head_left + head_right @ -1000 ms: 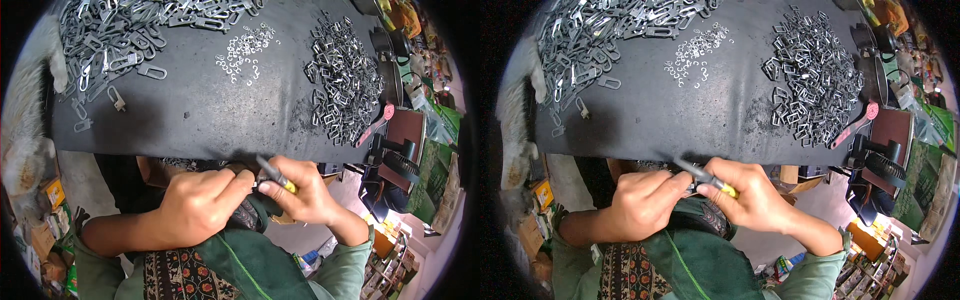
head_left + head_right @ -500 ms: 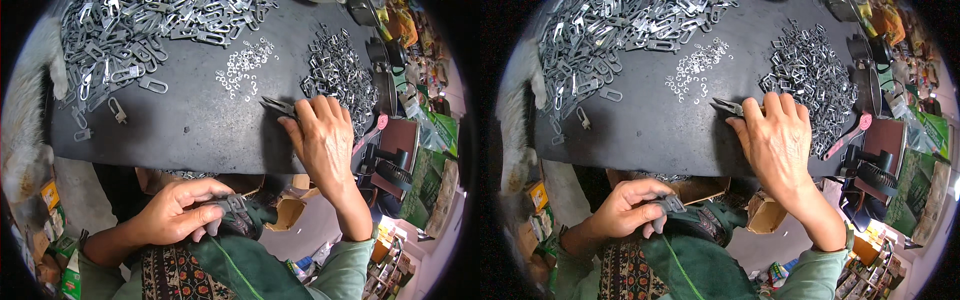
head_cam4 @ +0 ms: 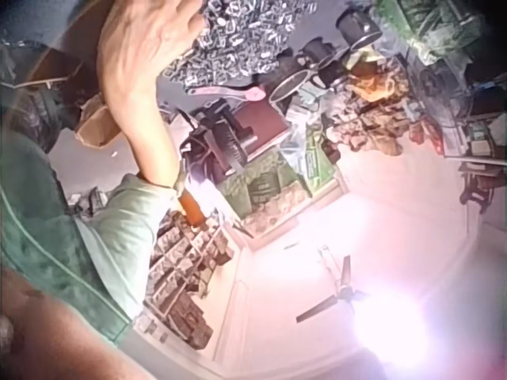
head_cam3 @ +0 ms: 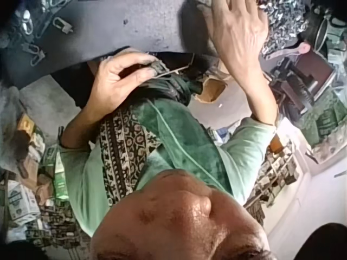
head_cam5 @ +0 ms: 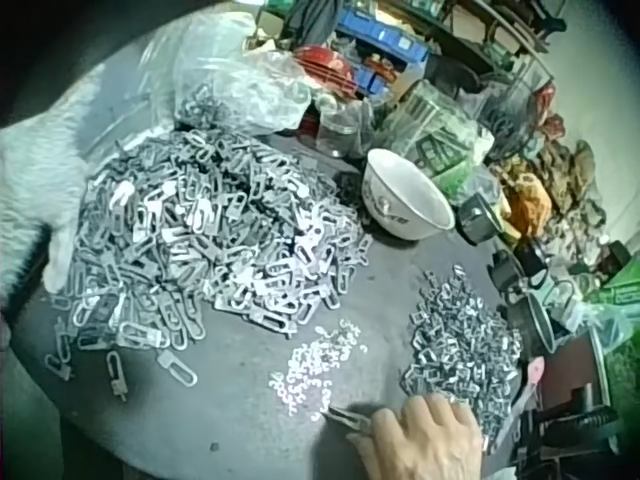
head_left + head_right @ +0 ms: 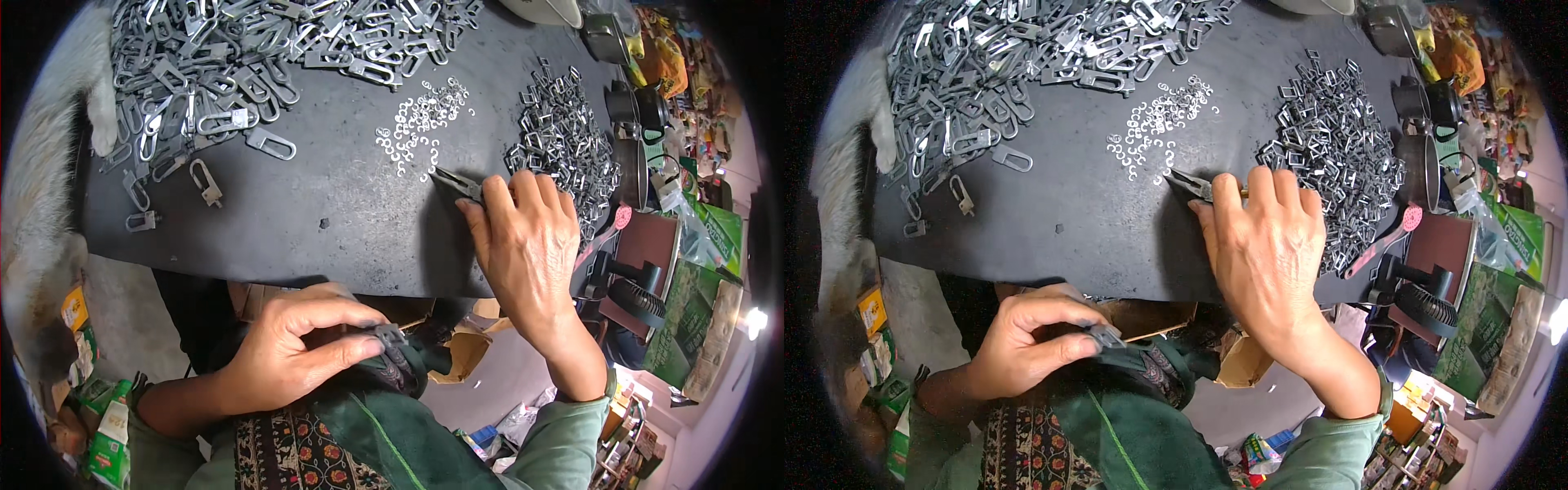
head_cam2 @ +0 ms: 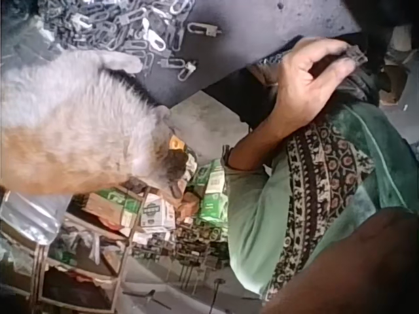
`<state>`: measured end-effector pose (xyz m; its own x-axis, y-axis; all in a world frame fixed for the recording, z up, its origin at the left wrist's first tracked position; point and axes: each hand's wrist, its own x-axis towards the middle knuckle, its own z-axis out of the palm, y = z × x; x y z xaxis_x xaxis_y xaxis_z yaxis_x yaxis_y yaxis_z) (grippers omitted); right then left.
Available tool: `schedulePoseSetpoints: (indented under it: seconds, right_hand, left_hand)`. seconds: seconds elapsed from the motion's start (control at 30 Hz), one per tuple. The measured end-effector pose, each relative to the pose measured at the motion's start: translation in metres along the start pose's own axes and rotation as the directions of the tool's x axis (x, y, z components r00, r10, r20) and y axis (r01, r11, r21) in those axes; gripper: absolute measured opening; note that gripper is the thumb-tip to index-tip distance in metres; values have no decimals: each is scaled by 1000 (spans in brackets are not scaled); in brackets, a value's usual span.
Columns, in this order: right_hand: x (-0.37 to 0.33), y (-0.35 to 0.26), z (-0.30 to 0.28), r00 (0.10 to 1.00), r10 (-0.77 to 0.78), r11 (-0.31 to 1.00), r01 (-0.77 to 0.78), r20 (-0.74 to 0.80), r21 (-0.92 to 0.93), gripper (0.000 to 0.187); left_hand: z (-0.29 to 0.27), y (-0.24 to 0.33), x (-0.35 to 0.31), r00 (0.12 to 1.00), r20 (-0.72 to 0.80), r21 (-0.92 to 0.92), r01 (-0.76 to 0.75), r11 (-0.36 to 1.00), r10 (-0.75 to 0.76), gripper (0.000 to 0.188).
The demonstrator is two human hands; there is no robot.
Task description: Assembling small metal zipper sliders and pulls using pliers at a manual workstation.
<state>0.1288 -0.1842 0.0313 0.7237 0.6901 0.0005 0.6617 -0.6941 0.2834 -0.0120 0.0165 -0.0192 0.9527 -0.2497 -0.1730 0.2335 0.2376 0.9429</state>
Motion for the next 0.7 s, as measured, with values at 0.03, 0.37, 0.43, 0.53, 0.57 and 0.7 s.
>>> schedulePoseSetpoints:
  seconds: [0.03, 0.37, 0.43, 0.53, 0.57, 0.7]
  right_hand:
    - [0, 0, -1, 1000, 2, 1000, -2, 14, -4, 25]
    - [-3, 13, -37, 867, -490, 787, 482, -84, 385, 33]
    - [-4, 12, -34, 863, -493, 780, 495, -111, 384, 33]
    - [-3, 10, -35, 855, -508, 777, 508, -106, 372, 33]
    - [-3, 10, -36, 852, -513, 776, 511, -102, 369, 33]
    - [-5, 5, -33, 862, -499, 776, 492, -92, 394, 32]
  left_hand:
    - [-1, 1, 0, 999, -11, 4, 37, 999, -37, 16]
    - [-9, 14, 9, 913, 78, -453, 390, 801, -400, 17]
    - [-7, 14, 10, 915, 76, -446, 386, 807, -396, 18]
    - [-5, 13, 10, 926, 59, -446, 359, 820, -373, 18]
    - [-4, 13, 9, 933, 48, -452, 340, 825, -358, 19]
    - [-5, 12, 8, 942, 31, -448, 312, 838, -335, 18]
